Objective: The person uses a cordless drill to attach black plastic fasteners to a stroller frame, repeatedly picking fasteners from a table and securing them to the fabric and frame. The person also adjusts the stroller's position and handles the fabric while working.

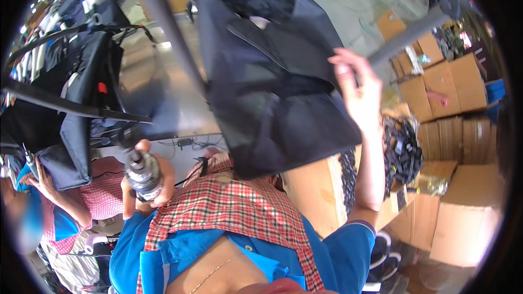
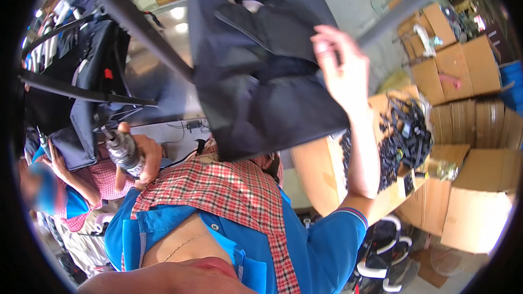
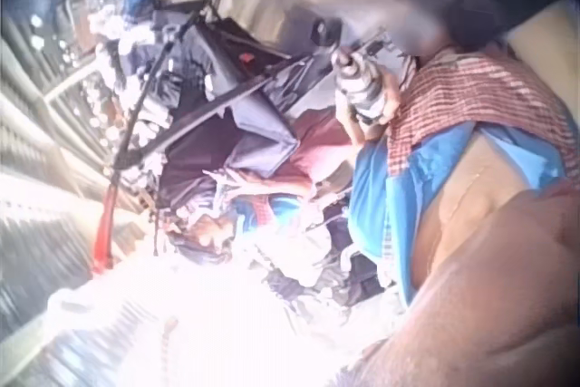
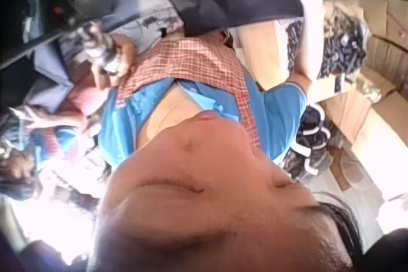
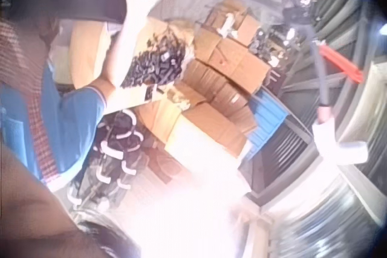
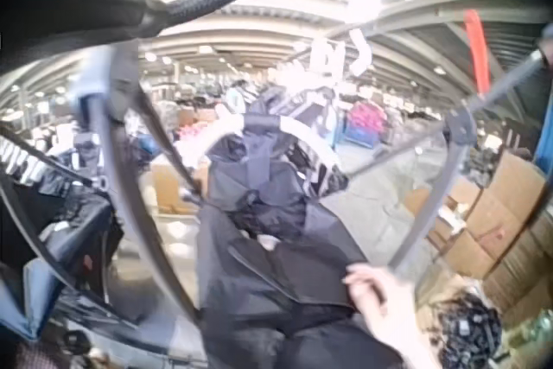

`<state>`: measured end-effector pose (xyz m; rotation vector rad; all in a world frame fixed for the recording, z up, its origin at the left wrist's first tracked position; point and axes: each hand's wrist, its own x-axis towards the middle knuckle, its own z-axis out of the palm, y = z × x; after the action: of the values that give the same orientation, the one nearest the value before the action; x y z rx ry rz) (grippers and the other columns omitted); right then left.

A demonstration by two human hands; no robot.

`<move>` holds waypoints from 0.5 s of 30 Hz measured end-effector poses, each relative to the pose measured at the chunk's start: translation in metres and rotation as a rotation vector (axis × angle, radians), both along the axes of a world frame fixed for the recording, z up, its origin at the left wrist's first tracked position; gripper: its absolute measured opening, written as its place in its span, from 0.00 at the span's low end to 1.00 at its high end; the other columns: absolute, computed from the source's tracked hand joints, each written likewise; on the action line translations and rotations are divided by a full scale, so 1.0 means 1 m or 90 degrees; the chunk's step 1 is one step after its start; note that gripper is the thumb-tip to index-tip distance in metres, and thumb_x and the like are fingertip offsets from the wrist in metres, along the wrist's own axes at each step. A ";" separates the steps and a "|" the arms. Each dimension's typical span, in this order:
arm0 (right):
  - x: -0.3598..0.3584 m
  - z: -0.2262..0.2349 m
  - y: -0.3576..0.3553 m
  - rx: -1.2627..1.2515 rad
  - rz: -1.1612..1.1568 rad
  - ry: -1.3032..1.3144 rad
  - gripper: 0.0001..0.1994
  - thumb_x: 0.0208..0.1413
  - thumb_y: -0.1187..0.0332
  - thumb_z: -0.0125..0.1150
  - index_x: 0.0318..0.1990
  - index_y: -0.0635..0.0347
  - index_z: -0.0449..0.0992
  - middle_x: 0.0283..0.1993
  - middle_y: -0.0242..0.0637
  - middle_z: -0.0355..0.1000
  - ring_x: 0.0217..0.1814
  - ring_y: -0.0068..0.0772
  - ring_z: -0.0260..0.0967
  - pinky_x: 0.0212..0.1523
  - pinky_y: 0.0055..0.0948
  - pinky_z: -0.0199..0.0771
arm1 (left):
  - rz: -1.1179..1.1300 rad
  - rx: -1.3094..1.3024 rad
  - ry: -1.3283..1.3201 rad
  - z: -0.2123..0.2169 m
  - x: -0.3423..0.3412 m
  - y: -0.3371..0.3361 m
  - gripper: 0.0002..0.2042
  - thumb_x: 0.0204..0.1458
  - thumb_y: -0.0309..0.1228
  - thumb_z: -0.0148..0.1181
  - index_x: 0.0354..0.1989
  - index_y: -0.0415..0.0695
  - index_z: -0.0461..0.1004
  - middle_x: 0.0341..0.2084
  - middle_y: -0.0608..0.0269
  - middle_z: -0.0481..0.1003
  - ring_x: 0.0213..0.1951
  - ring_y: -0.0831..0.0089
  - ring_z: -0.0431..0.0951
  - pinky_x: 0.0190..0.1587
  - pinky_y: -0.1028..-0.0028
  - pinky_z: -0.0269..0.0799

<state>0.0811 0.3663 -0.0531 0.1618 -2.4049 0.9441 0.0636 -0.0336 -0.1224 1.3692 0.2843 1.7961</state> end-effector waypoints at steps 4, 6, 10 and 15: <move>-0.072 -0.029 -0.038 0.106 0.111 -0.165 0.29 0.58 0.53 0.59 0.58 0.69 0.67 0.60 0.55 0.66 0.64 0.49 0.63 0.63 0.37 0.62 | -0.024 -0.028 0.014 -0.009 -0.021 -0.032 0.59 0.33 0.32 0.80 0.67 0.64 0.35 0.27 0.48 0.74 0.23 0.65 0.79 0.25 0.71 0.79; -0.095 -0.034 -0.057 0.163 0.162 -0.155 0.29 0.56 0.56 0.62 0.58 0.69 0.67 0.62 0.54 0.64 0.66 0.50 0.60 0.65 0.38 0.59 | 0.003 -0.048 -0.035 -0.009 -0.019 -0.045 0.55 0.31 0.32 0.81 0.63 0.59 0.40 0.27 0.49 0.74 0.23 0.66 0.79 0.26 0.72 0.78; -0.108 -0.047 -0.096 0.320 0.370 0.154 0.16 0.50 0.71 0.62 0.48 0.63 0.74 0.52 0.46 0.71 0.58 0.45 0.68 0.59 0.38 0.68 | 0.039 -0.083 -0.151 -0.016 -0.019 -0.061 0.47 0.29 0.32 0.82 0.55 0.48 0.51 0.26 0.51 0.75 0.23 0.68 0.78 0.27 0.74 0.77; -0.161 -0.084 0.014 0.401 -0.146 -0.285 0.29 0.58 0.46 0.52 0.59 0.59 0.68 0.60 0.44 0.68 0.65 0.47 0.62 0.59 0.72 0.50 | 0.044 -0.094 -0.215 -0.026 -0.018 -0.063 0.38 0.26 0.33 0.83 0.45 0.35 0.64 0.25 0.54 0.75 0.23 0.71 0.77 0.28 0.77 0.76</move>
<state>-0.0797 0.3799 -0.1370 -0.1122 -2.9835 0.0947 0.0459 -0.0965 -0.1484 0.9454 0.2779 1.9845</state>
